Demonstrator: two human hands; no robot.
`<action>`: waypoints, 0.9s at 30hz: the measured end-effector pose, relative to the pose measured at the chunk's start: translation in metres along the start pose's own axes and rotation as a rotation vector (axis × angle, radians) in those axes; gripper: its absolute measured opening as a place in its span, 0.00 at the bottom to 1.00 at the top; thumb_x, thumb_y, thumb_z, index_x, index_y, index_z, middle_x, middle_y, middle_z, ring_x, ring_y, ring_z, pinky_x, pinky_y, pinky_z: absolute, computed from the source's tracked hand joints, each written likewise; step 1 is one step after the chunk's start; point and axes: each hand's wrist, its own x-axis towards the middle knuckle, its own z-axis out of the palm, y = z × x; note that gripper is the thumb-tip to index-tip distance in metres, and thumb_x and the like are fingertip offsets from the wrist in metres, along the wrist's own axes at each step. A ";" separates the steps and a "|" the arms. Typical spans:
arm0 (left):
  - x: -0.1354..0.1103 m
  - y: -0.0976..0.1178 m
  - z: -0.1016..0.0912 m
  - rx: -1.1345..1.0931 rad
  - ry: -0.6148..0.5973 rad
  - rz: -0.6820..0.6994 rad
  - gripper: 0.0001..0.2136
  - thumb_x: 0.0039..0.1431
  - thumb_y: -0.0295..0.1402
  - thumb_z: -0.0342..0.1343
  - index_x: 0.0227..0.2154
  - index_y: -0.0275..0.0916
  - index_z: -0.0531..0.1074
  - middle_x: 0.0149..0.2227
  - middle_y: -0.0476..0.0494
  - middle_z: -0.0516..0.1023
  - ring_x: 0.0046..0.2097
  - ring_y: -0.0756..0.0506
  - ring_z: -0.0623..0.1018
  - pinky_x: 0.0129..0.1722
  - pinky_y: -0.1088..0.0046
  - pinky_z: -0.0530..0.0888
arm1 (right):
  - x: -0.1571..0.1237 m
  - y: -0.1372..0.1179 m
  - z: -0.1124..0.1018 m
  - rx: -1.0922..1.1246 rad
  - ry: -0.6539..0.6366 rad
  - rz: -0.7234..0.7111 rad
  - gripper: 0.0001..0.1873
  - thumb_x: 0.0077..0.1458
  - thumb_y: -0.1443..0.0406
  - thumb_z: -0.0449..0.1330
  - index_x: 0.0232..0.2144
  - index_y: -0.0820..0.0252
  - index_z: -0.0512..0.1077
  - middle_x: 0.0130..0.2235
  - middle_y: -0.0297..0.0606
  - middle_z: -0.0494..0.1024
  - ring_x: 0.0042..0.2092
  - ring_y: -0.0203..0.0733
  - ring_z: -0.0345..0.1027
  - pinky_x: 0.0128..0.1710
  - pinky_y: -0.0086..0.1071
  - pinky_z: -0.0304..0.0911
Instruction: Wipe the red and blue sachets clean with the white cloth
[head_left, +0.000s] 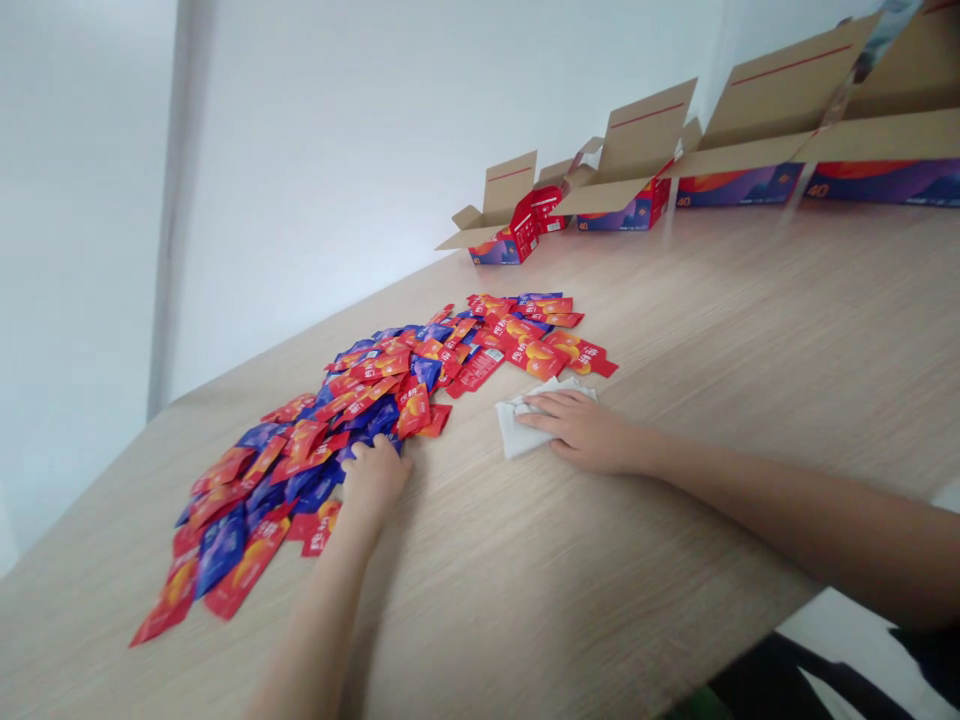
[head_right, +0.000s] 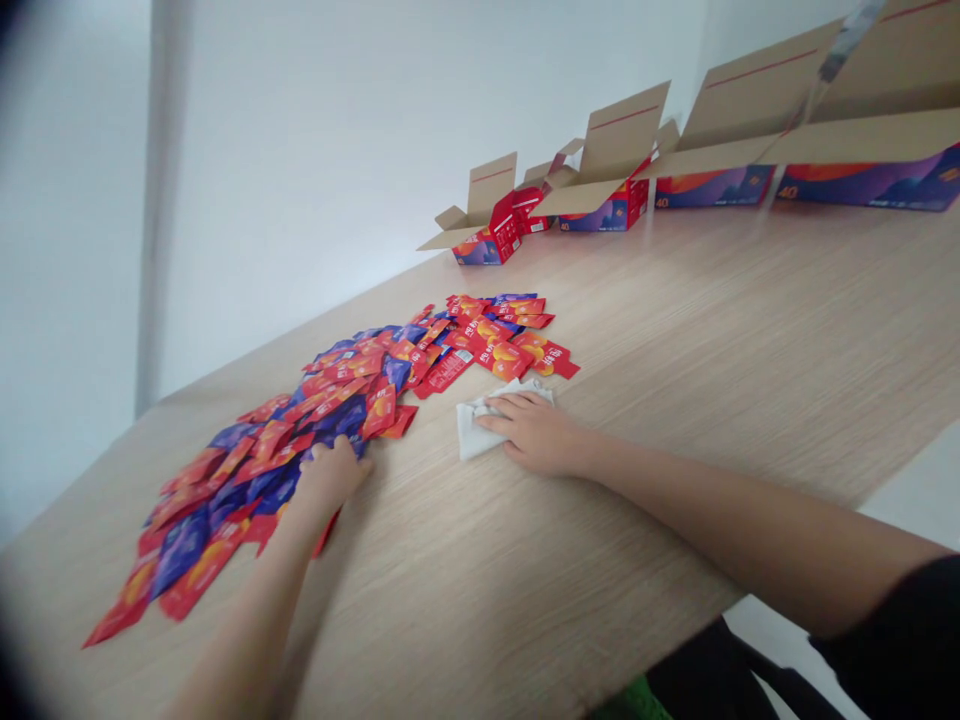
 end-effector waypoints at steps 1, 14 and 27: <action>0.000 0.000 -0.001 0.003 -0.013 0.001 0.17 0.64 0.39 0.56 0.52 0.37 0.68 0.52 0.38 0.72 0.49 0.41 0.75 0.46 0.56 0.76 | 0.000 0.000 0.000 -0.005 -0.002 -0.005 0.28 0.57 0.69 0.53 0.61 0.61 0.66 0.63 0.52 0.65 0.63 0.52 0.57 0.61 0.51 0.52; -0.086 0.004 -0.059 -0.036 -0.004 0.167 0.15 0.62 0.29 0.45 0.39 0.29 0.76 0.36 0.25 0.79 0.41 0.29 0.80 0.34 0.54 0.75 | -0.005 0.002 -0.004 -0.023 -0.021 -0.009 0.28 0.59 0.68 0.53 0.62 0.63 0.64 0.63 0.54 0.63 0.64 0.53 0.56 0.62 0.49 0.51; -0.083 -0.026 -0.059 -0.718 0.283 0.768 0.22 0.67 0.29 0.35 0.38 0.43 0.77 0.59 0.43 0.70 0.59 0.44 0.70 0.58 0.62 0.68 | -0.007 0.003 -0.008 -0.058 -0.067 0.006 0.29 0.59 0.68 0.52 0.62 0.63 0.63 0.65 0.51 0.62 0.65 0.52 0.54 0.63 0.47 0.50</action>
